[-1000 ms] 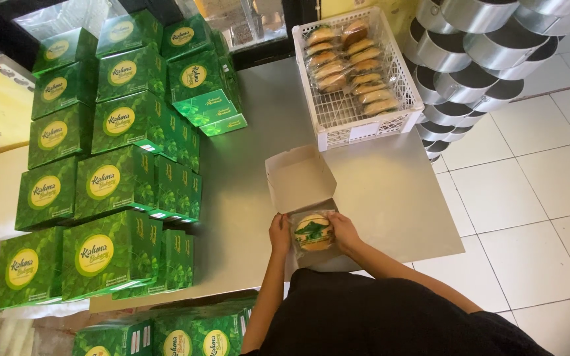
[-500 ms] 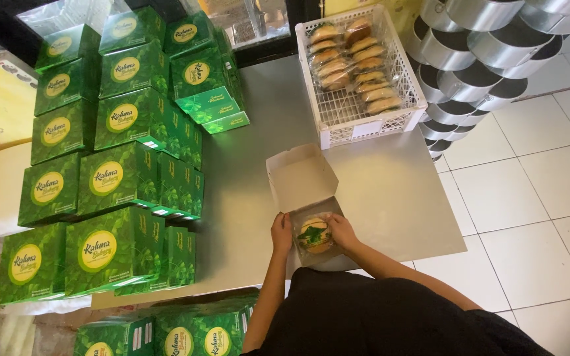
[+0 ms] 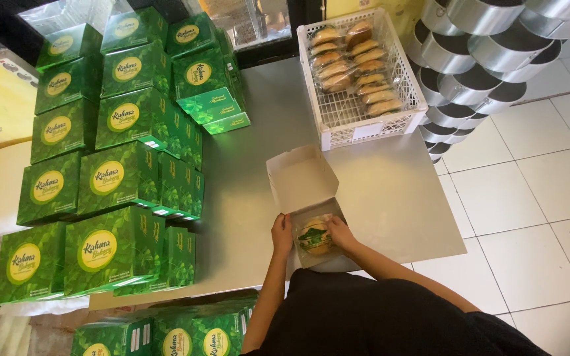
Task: The person packages individual wrapped pieces of bread into cardboard boxes, closing the lids and stacking them onto a table.
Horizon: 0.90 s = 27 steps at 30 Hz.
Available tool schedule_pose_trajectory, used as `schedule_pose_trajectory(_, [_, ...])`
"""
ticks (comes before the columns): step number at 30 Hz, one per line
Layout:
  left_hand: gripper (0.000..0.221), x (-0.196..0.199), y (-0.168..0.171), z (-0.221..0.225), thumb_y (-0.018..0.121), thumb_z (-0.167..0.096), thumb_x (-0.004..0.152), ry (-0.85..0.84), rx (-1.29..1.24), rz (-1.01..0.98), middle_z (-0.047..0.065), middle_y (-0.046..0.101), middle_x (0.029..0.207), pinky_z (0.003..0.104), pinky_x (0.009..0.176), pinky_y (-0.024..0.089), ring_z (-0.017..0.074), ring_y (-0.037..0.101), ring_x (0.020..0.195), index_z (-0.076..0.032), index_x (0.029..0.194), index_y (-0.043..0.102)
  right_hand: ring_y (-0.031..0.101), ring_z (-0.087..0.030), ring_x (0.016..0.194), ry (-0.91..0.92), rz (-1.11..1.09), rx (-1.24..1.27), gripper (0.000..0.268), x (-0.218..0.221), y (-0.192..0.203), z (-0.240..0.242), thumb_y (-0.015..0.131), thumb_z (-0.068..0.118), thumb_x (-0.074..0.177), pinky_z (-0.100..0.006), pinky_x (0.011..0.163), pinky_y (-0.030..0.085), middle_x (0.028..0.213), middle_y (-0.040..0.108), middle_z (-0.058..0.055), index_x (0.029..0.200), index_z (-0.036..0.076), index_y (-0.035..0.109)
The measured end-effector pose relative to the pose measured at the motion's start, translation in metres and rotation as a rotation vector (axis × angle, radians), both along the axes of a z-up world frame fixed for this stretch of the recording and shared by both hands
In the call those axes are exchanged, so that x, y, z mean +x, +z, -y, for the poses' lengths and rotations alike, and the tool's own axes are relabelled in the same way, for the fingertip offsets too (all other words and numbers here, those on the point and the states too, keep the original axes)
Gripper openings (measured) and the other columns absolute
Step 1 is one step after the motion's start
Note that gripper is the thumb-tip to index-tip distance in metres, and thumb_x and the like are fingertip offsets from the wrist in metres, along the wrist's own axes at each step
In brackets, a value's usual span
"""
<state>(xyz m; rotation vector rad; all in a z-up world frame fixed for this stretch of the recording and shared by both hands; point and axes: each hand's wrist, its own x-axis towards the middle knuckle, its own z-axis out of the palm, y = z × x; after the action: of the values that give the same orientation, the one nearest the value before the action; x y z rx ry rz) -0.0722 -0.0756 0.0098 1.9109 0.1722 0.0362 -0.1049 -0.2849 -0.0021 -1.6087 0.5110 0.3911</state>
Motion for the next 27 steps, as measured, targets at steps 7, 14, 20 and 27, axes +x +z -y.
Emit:
schedule_pose_trajectory(7, [0.029,0.000,0.001,0.000,0.056,-0.027,0.105,0.001,-0.021,0.057,0.012,0.060,0.081,0.033,0.075,0.049,0.0199,0.054,0.077,0.000,0.095,0.060,0.068,-0.034,0.099,0.057,0.056,-0.156,0.039,-0.001,0.003,0.001,0.054,0.035,0.098,-0.043,0.091,0.050,0.103,0.071,-0.022,0.115,0.002,0.060])
schedule_pose_trajectory(14, [0.029,0.000,0.009,0.001,0.055,-0.027,0.105,-0.001,-0.025,-0.028,0.012,0.066,0.089,0.033,0.079,0.050,0.0210,0.060,0.083,0.000,0.100,0.064,0.068,-0.038,0.108,0.052,0.113,-0.244,0.046,-0.004,0.048,0.001,0.054,0.036,0.099,-0.044,0.093,0.051,0.115,0.071,-0.024,0.129,0.001,0.059])
schedule_pose_trajectory(20, [0.027,0.000,0.004,0.001,0.055,-0.026,0.102,0.005,-0.022,-0.029,0.009,0.070,0.096,0.032,0.082,0.050,0.0191,0.063,0.087,-0.002,0.107,0.067,0.056,-0.032,0.132,-0.009,0.324,-0.124,0.049,-0.001,0.003,0.010,0.054,0.022,0.099,-0.037,0.108,0.043,0.143,0.058,-0.022,0.144,0.002,0.049])
schedule_pose_trajectory(27, [0.027,0.004,-0.013,-0.003,0.056,-0.026,0.105,-0.011,-0.019,-0.023,0.011,0.064,0.085,0.033,0.077,0.049,0.0190,0.057,0.080,0.000,0.100,0.062,0.060,-0.035,0.131,-0.074,0.655,-0.409,0.044,-0.013,0.129,0.019,0.058,0.009,0.097,-0.038,0.109,0.046,0.140,0.062,-0.019,0.141,0.009,0.055])
